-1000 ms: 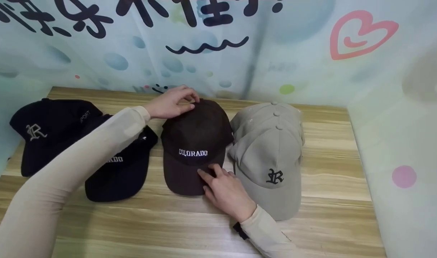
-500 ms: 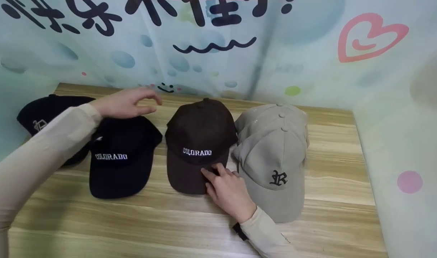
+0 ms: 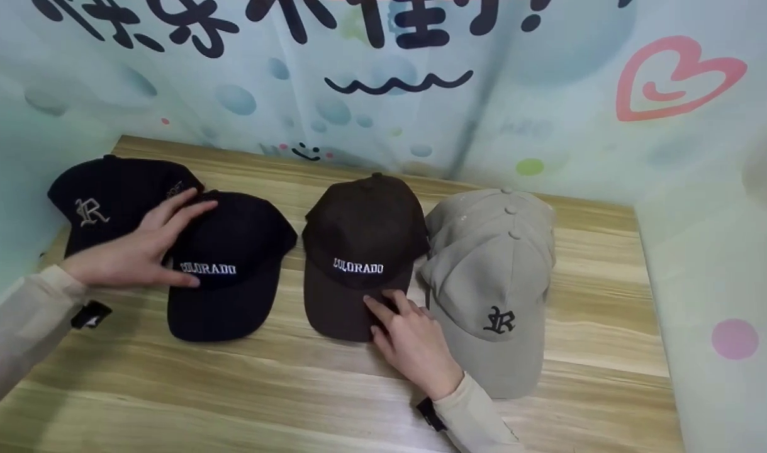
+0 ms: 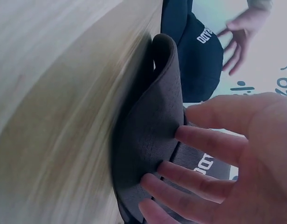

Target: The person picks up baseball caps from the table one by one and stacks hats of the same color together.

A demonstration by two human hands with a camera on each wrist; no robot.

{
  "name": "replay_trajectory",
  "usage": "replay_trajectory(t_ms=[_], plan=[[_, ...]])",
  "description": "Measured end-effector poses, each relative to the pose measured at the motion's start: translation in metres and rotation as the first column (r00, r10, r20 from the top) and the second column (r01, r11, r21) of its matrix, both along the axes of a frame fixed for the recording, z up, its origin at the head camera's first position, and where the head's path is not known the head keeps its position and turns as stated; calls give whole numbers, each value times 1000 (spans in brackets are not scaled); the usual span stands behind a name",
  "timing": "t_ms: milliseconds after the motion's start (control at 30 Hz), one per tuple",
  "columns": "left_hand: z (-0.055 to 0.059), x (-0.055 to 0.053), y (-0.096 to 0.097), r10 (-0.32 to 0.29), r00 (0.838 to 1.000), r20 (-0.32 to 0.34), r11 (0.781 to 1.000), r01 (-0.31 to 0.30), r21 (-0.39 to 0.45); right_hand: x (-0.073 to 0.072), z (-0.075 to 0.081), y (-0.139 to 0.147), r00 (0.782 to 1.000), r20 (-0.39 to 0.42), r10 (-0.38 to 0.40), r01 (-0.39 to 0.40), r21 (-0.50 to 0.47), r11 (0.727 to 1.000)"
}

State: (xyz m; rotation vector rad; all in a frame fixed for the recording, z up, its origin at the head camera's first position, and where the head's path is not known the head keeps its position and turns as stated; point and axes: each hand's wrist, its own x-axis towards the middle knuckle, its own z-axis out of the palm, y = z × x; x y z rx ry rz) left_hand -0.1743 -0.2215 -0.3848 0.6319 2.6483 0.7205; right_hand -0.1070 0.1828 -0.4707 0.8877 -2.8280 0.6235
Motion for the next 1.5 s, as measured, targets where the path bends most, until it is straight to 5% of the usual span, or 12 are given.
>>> replay_trajectory(t_ms=[167,400,667,867,1033,1233,1400,1500], plan=[[-23,8,11,2,999,-53,1000,-2,2,1,0,4,1000,21,-4,4,-23,1000],[-40,-1,20,-5,990,-144,993,-12,-119,4,0,6,999,14,35,-34,-76,997],[-42,-15,19,-1,981,-193,989,-28,-148,6,2,7,998,-16,61,-62,-107,992],[-33,-17,12,-7,988,-153,994,-10,-112,3,6,13,996,-40,79,-83,-99,992],[-17,-28,-11,62,992,-111,984,-79,-160,-2,19,27,995,-40,88,-92,-108,990],[-5,-61,-65,178,981,-75,929,-193,-315,-7,39,34,991,-94,96,-109,-152,982],[0,-86,-106,251,968,-25,879,-239,-412,-3,33,7,981,-100,166,-181,-161,970],[-1,-95,-122,287,958,-4,874,-264,-407,-3,25,-21,962,-84,260,-268,-116,956]])
